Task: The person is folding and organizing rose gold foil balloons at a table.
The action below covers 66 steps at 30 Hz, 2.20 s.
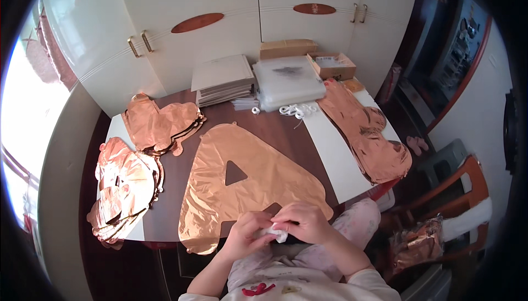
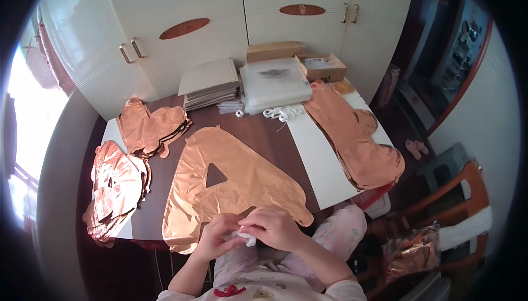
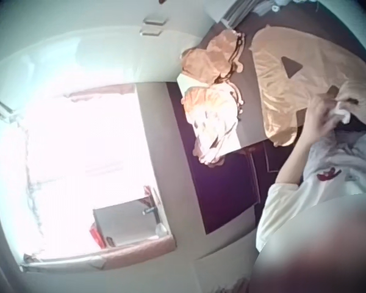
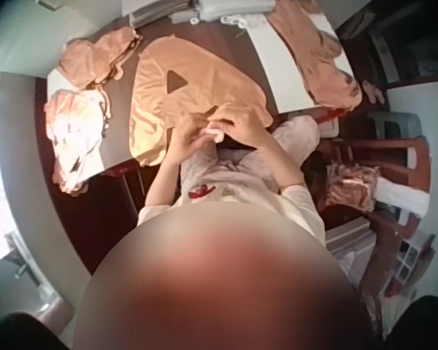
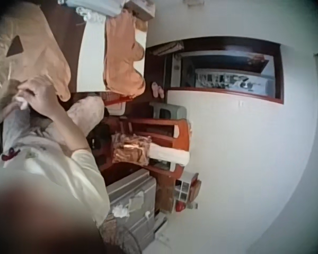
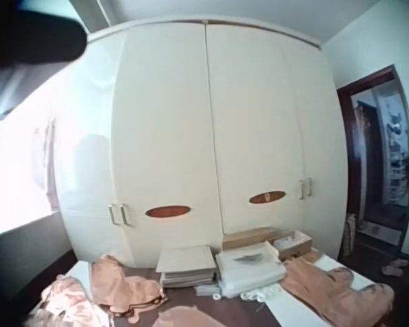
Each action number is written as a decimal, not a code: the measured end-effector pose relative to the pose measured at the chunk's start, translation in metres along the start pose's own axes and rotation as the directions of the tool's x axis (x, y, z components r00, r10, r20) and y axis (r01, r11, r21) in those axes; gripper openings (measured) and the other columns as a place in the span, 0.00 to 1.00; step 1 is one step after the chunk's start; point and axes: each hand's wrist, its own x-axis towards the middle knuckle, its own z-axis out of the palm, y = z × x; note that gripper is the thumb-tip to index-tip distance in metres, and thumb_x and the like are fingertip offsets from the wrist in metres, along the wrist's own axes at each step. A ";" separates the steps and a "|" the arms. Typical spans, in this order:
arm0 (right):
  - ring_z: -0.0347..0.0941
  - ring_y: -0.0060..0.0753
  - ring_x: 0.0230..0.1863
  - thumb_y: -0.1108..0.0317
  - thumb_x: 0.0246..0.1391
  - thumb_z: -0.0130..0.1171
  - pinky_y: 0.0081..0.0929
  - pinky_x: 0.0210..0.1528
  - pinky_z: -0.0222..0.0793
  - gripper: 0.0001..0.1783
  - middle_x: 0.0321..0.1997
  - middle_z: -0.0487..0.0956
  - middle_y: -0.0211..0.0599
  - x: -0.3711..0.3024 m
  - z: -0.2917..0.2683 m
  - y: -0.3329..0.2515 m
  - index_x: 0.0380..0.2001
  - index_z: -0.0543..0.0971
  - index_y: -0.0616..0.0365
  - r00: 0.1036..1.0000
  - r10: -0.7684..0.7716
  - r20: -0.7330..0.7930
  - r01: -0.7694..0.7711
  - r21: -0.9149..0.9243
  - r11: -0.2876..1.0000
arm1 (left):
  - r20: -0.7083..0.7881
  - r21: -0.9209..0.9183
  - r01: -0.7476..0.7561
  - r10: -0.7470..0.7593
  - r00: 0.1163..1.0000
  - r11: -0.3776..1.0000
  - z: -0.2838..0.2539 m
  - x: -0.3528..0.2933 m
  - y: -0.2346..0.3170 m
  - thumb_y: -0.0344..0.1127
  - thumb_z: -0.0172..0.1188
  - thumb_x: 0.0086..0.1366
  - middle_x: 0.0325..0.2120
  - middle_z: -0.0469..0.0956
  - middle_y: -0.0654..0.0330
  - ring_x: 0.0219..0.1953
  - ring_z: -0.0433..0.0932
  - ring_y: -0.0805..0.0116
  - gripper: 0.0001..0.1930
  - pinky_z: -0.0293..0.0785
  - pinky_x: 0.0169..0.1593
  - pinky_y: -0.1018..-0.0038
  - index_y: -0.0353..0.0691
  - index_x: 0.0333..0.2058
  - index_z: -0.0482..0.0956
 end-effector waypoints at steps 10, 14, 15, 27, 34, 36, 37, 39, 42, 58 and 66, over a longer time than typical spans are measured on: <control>0.73 0.28 0.29 0.76 0.50 0.55 0.23 0.30 0.67 0.04 0.28 0.74 0.34 -0.013 -0.002 0.011 0.31 0.75 0.60 0.916 0.400 0.038 -0.402 0.080 0.912 | 0.110 -0.750 0.143 -0.091 0.990 0.646 0.000 -0.020 -0.005 0.26 0.57 0.51 0.29 0.72 0.53 0.40 0.67 0.58 0.05 0.61 0.45 0.63 0.33 0.23 0.70; 0.67 0.30 0.48 0.72 0.55 0.50 0.24 0.45 0.66 0.17 0.49 0.65 0.40 -0.025 0.016 0.026 0.48 0.67 0.59 0.919 0.390 -0.058 -0.377 0.161 0.912 | -0.063 -0.687 -0.110 0.092 0.994 0.718 -0.001 -0.020 -0.011 0.33 0.56 0.52 0.31 0.73 0.54 0.44 0.67 0.56 0.07 0.56 0.50 0.58 0.36 0.22 0.72; 0.64 0.32 0.55 0.67 0.57 0.49 0.26 0.52 0.63 0.22 0.56 0.61 0.42 -0.026 0.020 0.026 0.54 0.63 0.58 0.927 0.363 -0.091 -0.324 0.289 0.901 | -0.064 -0.627 -0.159 0.153 0.986 0.763 0.000 -0.016 -0.011 0.33 0.57 0.52 0.32 0.74 0.55 0.46 0.67 0.55 0.06 0.55 0.52 0.57 0.36 0.23 0.73; 0.27 0.33 0.69 0.28 0.49 0.26 0.34 0.66 0.24 0.51 0.69 0.34 0.40 -0.049 0.063 0.011 0.64 0.34 0.56 0.958 0.204 0.201 -0.279 0.818 0.502 | -0.001 0.231 -0.307 0.315 0.949 0.923 0.041 0.007 -0.013 0.54 0.35 0.63 0.56 0.52 0.40 0.59 0.42 0.29 0.25 0.34 0.56 0.38 0.43 0.49 0.67; 0.59 0.38 0.47 0.28 0.50 0.27 0.30 0.52 0.54 0.49 0.46 0.64 0.47 -0.085 0.087 0.033 0.48 0.58 0.72 0.925 -0.018 0.379 -0.241 0.624 0.743 | -0.143 0.373 -0.446 0.526 0.839 0.813 0.021 0.042 0.008 0.39 0.46 0.48 0.18 0.69 0.59 0.23 0.67 0.60 0.11 0.62 0.30 0.65 0.41 0.15 0.72; 0.60 0.39 0.45 0.28 0.49 0.28 0.30 0.51 0.55 0.50 0.44 0.64 0.48 -0.047 0.056 -0.005 0.46 0.58 0.74 0.934 -0.052 0.353 -0.205 0.649 0.733 | -0.134 0.328 -0.505 0.568 0.812 0.798 0.016 0.050 0.010 0.37 0.47 0.45 0.13 0.67 0.62 0.18 0.66 0.64 0.09 0.62 0.26 0.69 0.41 0.13 0.70; 0.60 0.39 0.44 0.28 0.49 0.28 0.30 0.50 0.55 0.50 0.44 0.64 0.49 -0.041 0.048 -0.012 0.46 0.58 0.75 0.939 -0.067 0.338 -0.186 0.659 0.729 | -0.119 0.261 -0.461 0.502 0.856 0.848 0.013 0.049 0.011 0.36 0.48 0.45 0.12 0.66 0.62 0.17 0.66 0.64 0.09 0.61 0.25 0.71 0.41 0.12 0.69; 0.60 0.40 0.45 0.28 0.49 0.28 0.30 0.50 0.55 0.51 0.44 0.64 0.51 -0.047 0.039 -0.005 0.47 0.57 0.76 0.845 -0.031 0.534 -0.290 0.506 0.812 | -0.125 0.061 -0.401 0.405 0.906 0.914 0.010 0.052 0.016 0.33 0.47 0.50 0.09 0.66 0.61 0.12 0.65 0.64 0.13 0.61 0.20 0.72 0.39 0.10 0.68; 0.54 0.49 0.58 0.29 0.49 0.31 0.32 0.58 0.50 0.56 0.56 0.56 0.60 -0.049 0.049 -0.014 0.56 0.43 0.80 0.895 -0.008 0.447 -0.227 0.471 0.853 | -0.224 -0.289 -0.221 0.159 0.962 0.932 0.009 0.044 0.011 0.33 0.38 0.61 0.07 0.68 0.59 0.11 0.65 0.65 0.21 0.62 0.19 0.71 0.36 0.10 0.67; 0.14 0.44 0.68 0.40 0.57 0.35 0.30 0.55 0.56 0.40 0.66 0.17 0.46 -0.014 0.041 -0.001 0.65 0.37 0.46 0.996 -0.016 0.092 -0.043 0.605 0.795 | -0.241 -0.428 -0.029 -0.083 0.967 0.903 0.070 0.023 -0.004 0.64 0.41 0.58 0.64 0.32 0.55 0.66 0.32 0.60 0.47 0.30 0.64 0.65 0.37 0.62 0.32; 0.34 0.51 0.68 0.42 0.58 0.32 0.39 0.60 0.50 0.40 0.67 0.38 0.54 0.006 0.008 0.018 0.64 0.37 0.55 0.993 0.078 -0.092 -0.051 0.266 0.963 | -0.005 -0.449 0.151 -0.171 0.985 0.881 0.089 0.002 -0.016 0.62 0.33 0.63 0.61 0.45 0.50 0.63 0.46 0.62 0.42 0.43 0.62 0.67 0.30 0.61 0.37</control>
